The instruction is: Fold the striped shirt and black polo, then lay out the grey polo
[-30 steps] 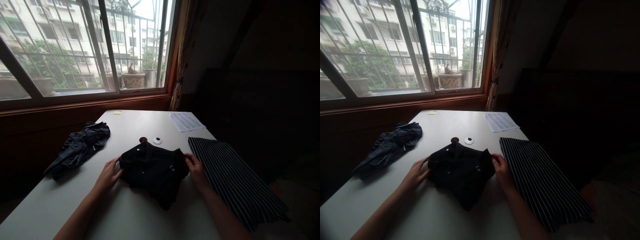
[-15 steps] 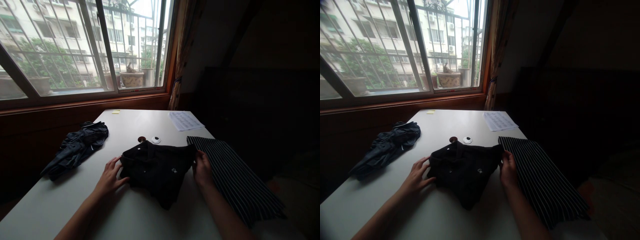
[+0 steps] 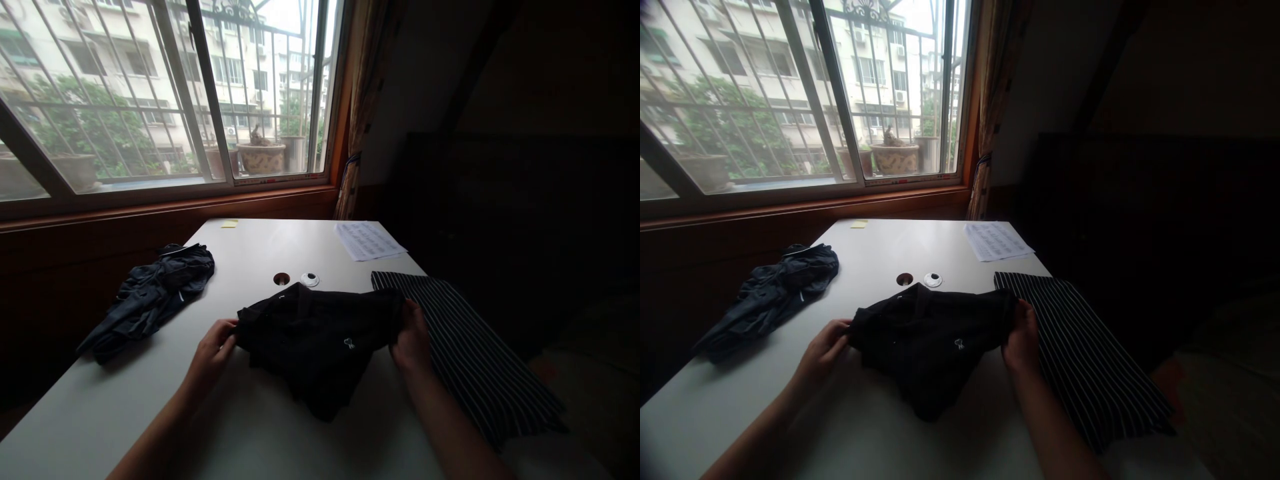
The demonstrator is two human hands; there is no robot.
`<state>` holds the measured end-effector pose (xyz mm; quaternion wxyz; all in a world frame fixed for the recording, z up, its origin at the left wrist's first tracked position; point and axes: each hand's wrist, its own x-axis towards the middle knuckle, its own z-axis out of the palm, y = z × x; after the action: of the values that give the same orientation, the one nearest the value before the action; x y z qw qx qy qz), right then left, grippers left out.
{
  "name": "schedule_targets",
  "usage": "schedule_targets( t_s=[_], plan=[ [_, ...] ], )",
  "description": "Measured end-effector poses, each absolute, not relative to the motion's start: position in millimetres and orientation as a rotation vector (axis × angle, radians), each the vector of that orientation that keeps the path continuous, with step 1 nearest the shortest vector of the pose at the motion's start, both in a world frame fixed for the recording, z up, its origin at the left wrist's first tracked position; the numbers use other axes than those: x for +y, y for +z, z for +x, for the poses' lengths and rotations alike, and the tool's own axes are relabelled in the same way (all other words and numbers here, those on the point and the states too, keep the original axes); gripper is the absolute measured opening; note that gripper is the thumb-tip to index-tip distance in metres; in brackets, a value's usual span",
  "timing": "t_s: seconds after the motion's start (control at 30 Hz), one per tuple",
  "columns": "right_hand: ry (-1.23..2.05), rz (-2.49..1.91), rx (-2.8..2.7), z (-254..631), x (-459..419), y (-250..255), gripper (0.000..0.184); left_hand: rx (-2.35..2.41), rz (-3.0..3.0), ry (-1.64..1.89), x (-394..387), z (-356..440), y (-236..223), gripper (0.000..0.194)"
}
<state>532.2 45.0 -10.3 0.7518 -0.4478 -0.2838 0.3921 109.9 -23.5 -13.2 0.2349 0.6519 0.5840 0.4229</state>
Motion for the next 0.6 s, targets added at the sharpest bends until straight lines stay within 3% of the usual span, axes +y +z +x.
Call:
schedule_targets(
  t_s=[0.3,0.6],
  plan=[
    [0.75,-0.929,-0.561,543,41,3,0.04,1.592,1.077,1.79,-31,78,20,0.042],
    [0.82,-1.04,-0.586,546,45,0,0.037,1.363,0.865,1.417,-25,77,25,0.053]
  ],
)
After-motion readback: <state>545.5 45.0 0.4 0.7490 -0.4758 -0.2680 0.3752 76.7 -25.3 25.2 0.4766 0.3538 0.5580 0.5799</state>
